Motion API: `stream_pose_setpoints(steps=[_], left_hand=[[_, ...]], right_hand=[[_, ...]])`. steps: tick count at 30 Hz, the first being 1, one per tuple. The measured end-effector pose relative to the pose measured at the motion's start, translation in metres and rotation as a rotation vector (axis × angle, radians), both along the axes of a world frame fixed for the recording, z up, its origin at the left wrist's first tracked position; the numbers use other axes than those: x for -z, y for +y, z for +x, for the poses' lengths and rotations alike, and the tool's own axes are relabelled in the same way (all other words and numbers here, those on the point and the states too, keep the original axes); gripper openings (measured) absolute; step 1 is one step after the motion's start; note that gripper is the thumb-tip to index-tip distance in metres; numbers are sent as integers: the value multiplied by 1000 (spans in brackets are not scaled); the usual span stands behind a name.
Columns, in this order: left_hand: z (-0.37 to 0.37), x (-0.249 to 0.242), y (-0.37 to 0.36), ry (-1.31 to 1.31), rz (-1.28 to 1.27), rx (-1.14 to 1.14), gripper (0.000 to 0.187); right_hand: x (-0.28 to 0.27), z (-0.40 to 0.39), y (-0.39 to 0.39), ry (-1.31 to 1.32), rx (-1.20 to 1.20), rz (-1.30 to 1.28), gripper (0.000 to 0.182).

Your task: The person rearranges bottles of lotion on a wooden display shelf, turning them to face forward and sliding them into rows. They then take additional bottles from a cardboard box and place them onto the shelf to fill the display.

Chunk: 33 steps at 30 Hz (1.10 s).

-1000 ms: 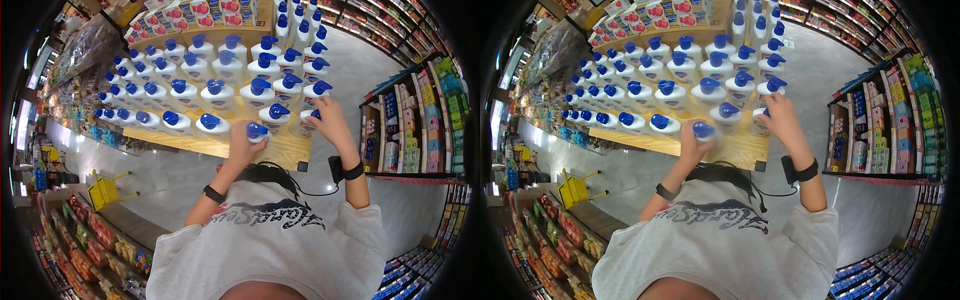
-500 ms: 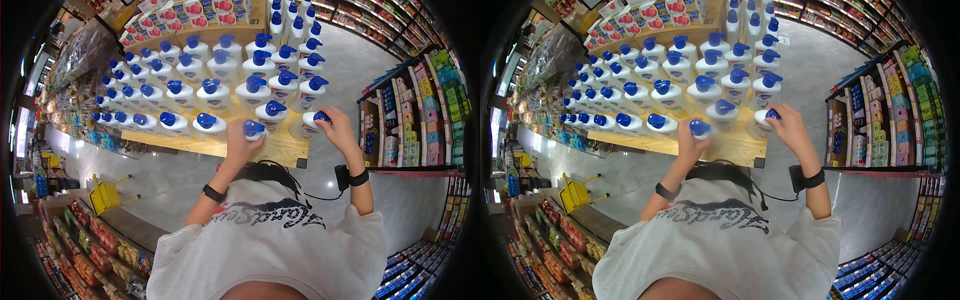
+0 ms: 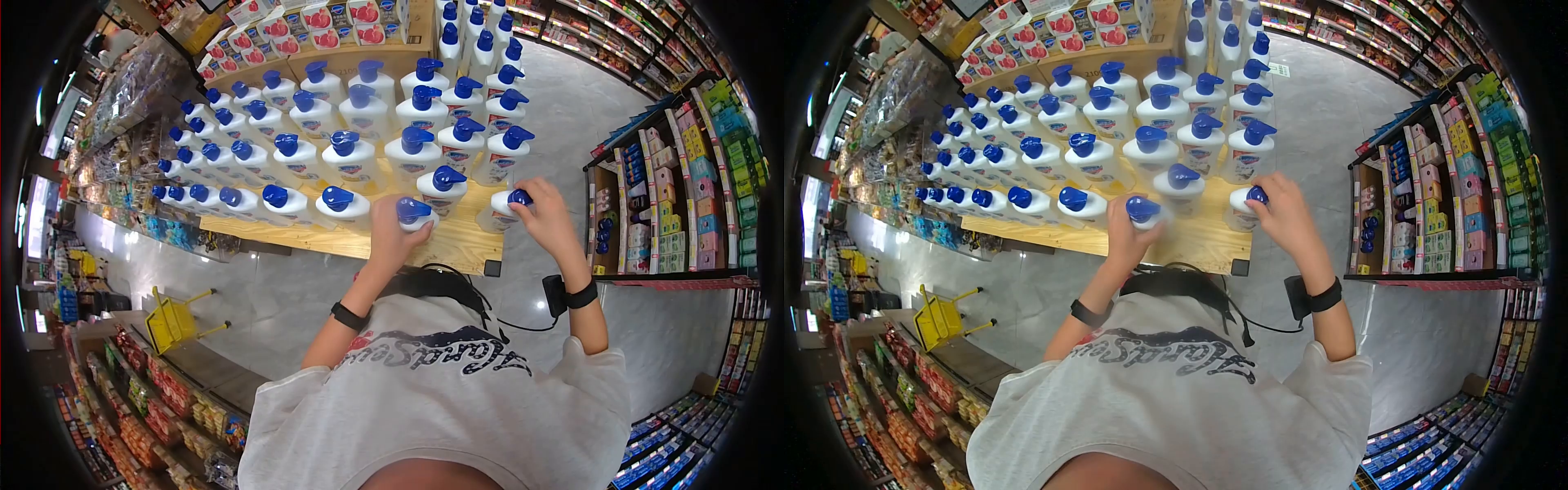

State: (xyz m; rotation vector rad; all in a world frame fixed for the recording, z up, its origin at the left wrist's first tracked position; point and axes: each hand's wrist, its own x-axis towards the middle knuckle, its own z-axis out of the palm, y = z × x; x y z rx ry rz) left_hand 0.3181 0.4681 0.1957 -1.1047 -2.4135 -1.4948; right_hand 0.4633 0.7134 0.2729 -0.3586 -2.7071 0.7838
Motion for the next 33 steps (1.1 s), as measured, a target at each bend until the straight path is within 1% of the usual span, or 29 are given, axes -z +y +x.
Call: stream_pose_setpoints(steps=[3,6,9,12,15,24,27,33], left_hand=[[-1,2,0,13,-2,5,53],[1,0,0,21,11,2,52],[2,0,0,30,20,-1,52],[0,-1,0,35,19,3,52],[1,-3,0,24,8,3,53],[1,2,1,58,30,-16,54],[0,1,0,63,19,-9,53],[0,-1,-1,52,-7,-8,52]], right_hand=[[-17,-5,-14,147,3,93,27],[-22,-27,-30,252,-40,65,30],[-4,-59,-49,199,-159,35,33],[13,-80,-62,161,-194,-75,33],[19,-85,-63,127,-191,-29,32],[11,-60,-59,129,-185,-27,30],[5,-55,-59,84,-149,-70,29],[12,-51,-46,128,-105,-26,29]])
